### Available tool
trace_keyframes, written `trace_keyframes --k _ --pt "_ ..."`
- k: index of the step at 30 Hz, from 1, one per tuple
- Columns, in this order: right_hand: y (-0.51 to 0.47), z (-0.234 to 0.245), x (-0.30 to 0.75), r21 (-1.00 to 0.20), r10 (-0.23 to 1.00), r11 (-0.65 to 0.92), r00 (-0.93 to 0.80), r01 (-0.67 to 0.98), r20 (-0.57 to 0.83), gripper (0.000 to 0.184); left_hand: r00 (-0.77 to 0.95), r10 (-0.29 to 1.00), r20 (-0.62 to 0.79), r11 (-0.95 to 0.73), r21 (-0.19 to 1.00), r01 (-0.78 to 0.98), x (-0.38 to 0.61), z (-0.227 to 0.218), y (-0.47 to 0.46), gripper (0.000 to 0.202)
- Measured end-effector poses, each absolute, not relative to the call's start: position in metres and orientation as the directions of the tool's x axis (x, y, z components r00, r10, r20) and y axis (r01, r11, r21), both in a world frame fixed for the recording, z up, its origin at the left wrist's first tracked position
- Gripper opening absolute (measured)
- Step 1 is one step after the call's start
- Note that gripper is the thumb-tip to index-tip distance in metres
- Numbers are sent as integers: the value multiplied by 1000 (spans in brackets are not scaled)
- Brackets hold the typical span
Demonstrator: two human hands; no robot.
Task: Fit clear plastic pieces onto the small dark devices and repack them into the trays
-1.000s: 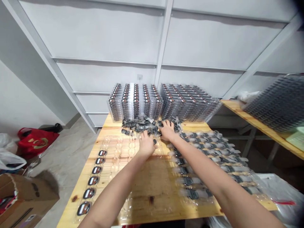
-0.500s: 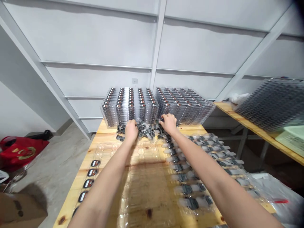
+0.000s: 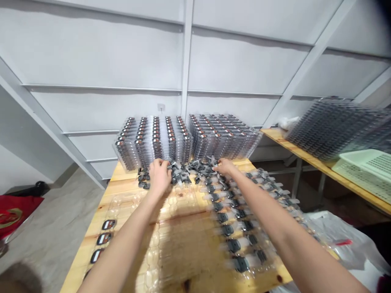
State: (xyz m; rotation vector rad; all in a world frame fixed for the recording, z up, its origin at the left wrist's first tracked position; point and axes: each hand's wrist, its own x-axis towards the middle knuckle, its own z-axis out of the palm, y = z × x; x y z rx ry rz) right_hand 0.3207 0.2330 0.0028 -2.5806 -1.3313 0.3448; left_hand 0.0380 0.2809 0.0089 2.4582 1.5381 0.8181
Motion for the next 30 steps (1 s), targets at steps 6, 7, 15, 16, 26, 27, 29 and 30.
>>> trace_keyframes --k 6,7,15,16,26,27,29,30 --pt "254 3 314 -314 777 -617 622 722 -96 41 695 652 303 -755 341 560 99 0 262 18" --pt "256 4 313 -321 771 -622 630 714 -92 41 709 641 294 -763 344 547 112 -1 262 19" --pt "253 2 330 -373 815 -550 578 747 -42 35 755 622 210 -775 302 555 182 -3 272 15" --pt "251 1 333 -373 820 -543 571 752 -40 34 746 632 210 -769 286 572 184 -2 275 17" --pt "238 -9 336 -331 850 -513 522 792 -69 34 514 797 316 -574 135 807 130 10 320 28" --pt "236 -7 337 -341 852 -509 519 790 -70 33 501 805 317 -559 123 820 123 9 321 27" --pt "229 2 339 -363 855 -500 514 786 -65 32 474 820 321 -529 109 841 114 7 320 23" --pt "223 8 342 -373 858 -493 510 786 -60 31 459 827 323 -515 108 851 111 7 318 21"
